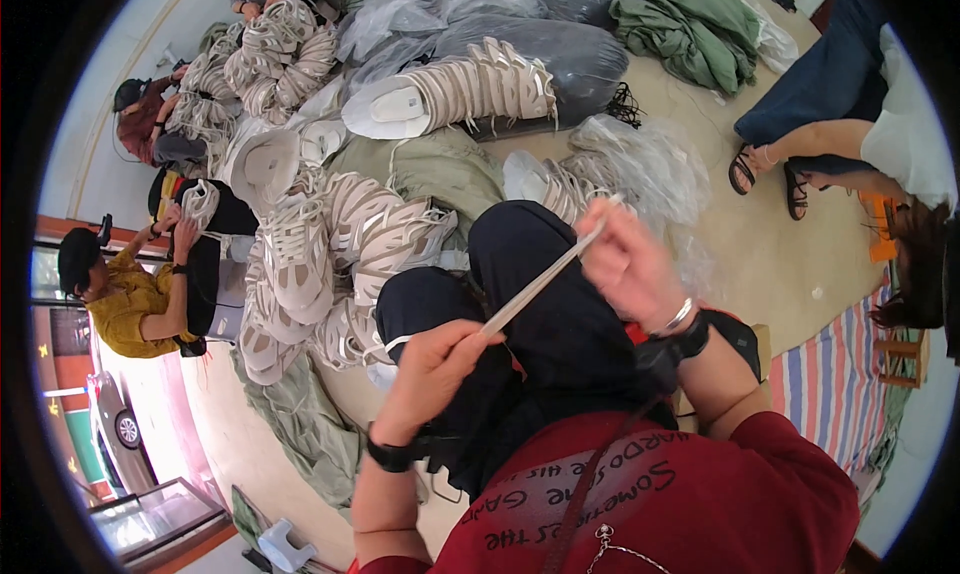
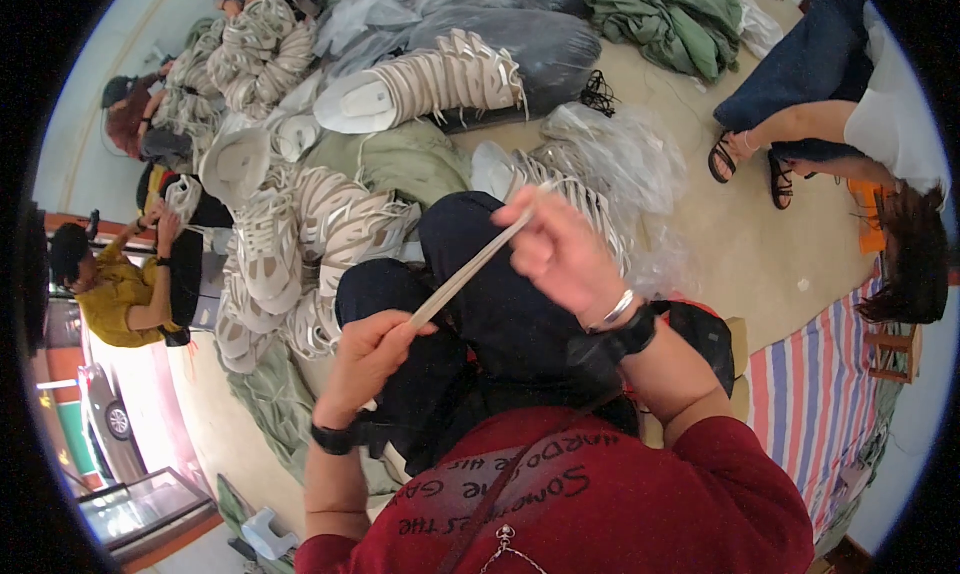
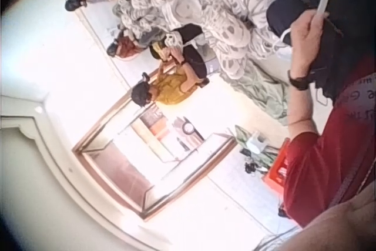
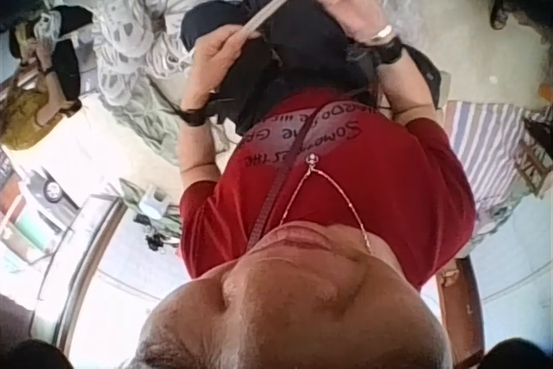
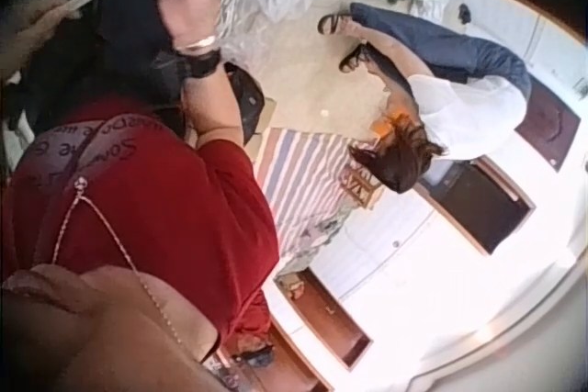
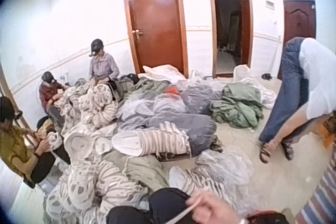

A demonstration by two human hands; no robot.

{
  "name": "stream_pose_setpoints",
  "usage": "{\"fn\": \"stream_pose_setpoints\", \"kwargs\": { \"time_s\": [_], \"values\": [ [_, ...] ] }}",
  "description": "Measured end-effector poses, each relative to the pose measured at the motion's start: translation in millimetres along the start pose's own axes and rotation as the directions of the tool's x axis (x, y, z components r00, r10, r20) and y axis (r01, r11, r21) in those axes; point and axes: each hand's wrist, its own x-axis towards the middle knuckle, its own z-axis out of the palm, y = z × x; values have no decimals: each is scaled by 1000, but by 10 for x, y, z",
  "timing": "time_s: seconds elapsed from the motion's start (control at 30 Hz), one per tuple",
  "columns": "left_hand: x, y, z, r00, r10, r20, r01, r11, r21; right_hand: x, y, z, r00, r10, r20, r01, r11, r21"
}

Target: Sorting and tying bundles of white shoe components in a manufacturing setting.

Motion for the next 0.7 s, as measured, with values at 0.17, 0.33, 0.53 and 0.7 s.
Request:
{"fn": "stream_pose_setpoints", "kwargs": {
  "time_s": [0.17, 0.33, 0.53, 0.7],
  "values": [
    [-416, -61, -821, 971, -213, 106, 208, 977, 56, -8, -773, -419, 934, -243, -263, 251, 968, -6],
    [-950, -363, -1684, 919, -344, -191, 363, 929, 75, -140, -1693, -1031, 870, -470, -147, 395, 844, -364],
    [-1310, -600, -2191, 824, -375, -425, 435, 899, 52, -658, -2802, -1910, 773, -559, -300, 453, 818, -356],
    [-1127, -753, -2125, 834, -270, -482, 324, 946, 32, -544, -2322, -1349, 708, -580, -403, 254, 742, -621]
  ]
}}
